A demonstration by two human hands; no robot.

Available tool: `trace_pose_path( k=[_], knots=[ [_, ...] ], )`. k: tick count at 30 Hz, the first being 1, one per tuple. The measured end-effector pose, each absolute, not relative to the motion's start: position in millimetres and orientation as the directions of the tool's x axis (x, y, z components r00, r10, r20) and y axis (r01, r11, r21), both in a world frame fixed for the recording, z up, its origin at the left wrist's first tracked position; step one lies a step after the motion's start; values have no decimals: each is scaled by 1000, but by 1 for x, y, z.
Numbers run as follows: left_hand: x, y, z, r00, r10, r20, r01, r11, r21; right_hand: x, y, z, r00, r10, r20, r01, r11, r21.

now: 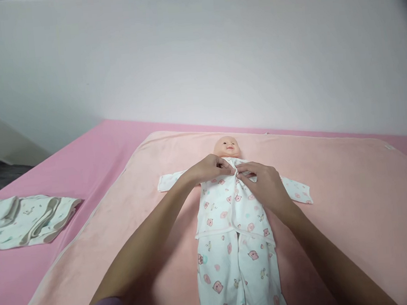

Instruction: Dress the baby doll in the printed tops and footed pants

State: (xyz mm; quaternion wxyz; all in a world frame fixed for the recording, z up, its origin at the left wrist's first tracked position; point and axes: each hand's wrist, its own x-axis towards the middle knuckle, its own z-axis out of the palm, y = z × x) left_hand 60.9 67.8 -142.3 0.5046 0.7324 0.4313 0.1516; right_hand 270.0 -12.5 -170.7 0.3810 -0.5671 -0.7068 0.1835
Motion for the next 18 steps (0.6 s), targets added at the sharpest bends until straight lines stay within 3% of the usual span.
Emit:
trace_pose_path(
  k=[12,18],
  knots=[
    [61,61,-144,630,765,-132,423,-196,885,268,-9,-183,-157,914,374,750,357,-556],
    [65,57,-148,611,782,-123,422,-191,886,274,-4,-184,-108,934,340,684,319,-657]
  ],
)
